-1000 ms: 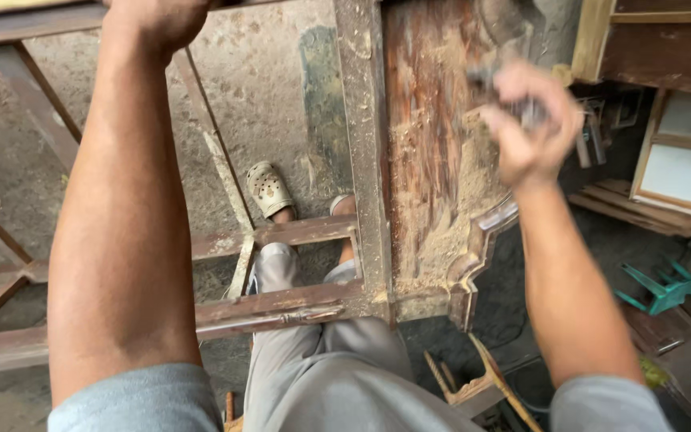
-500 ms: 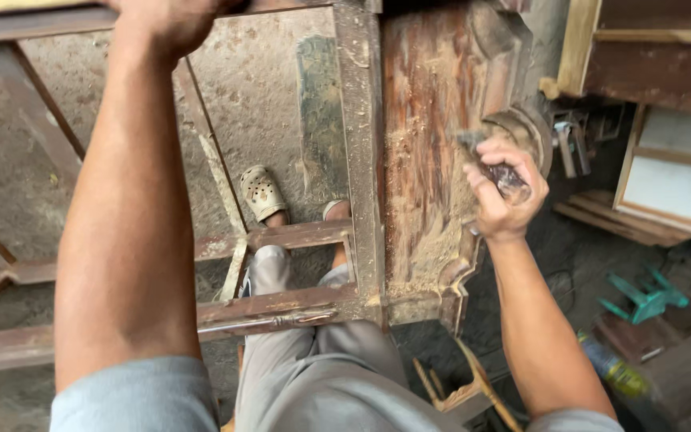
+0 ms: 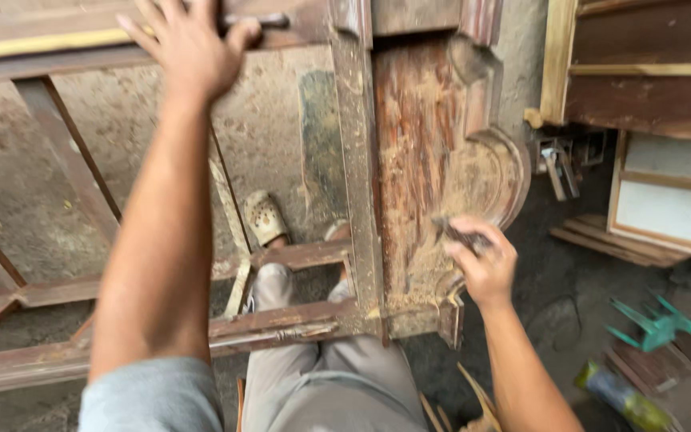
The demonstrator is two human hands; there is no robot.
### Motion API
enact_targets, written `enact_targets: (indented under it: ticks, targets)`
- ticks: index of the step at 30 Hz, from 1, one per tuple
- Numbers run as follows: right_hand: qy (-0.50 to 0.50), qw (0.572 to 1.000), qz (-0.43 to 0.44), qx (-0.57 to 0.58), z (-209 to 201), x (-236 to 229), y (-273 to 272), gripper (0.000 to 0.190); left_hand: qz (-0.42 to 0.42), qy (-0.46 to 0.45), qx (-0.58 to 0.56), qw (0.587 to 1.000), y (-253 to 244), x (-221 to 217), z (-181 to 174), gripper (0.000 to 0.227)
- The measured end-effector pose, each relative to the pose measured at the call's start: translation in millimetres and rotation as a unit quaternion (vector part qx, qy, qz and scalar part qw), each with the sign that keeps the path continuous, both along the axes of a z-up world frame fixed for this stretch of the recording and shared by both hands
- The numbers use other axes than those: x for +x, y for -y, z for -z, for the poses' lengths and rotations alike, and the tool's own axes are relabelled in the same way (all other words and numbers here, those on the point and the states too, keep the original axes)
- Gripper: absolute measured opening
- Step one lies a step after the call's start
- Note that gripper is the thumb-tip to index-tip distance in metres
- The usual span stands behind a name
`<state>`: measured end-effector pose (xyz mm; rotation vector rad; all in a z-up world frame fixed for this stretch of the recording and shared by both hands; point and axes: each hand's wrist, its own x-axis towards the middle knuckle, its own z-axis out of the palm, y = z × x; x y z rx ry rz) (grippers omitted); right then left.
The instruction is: The person uses a small piece of abrasive material to sand the surfaces of a wooden cabinet frame, focusing on the curved decorative edges and flat panels.
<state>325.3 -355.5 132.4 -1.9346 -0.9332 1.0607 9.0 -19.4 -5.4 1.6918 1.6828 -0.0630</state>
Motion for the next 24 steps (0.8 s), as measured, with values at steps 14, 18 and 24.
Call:
enact_targets:
  ticks: [14,18,24]
  targets:
    - [0.024,0.963,-0.261,0.06,-39.0,86.5,-91.8,0.016,-0.281,0.116,-0.005,0.953,275.2,186.6,-27.1,0.093]
    - [-0.049,0.955,-0.285,0.065,-35.2,113.2,-155.6,0.018,-0.271,0.077,0.06,0.958,274.7,189.7,-26.8,0.088]
    - [-0.169,0.912,-0.368,0.072,16.3,104.0,-253.2,0.022,-0.282,0.057,0.059,0.956,276.4,190.1,-23.1,0.086]
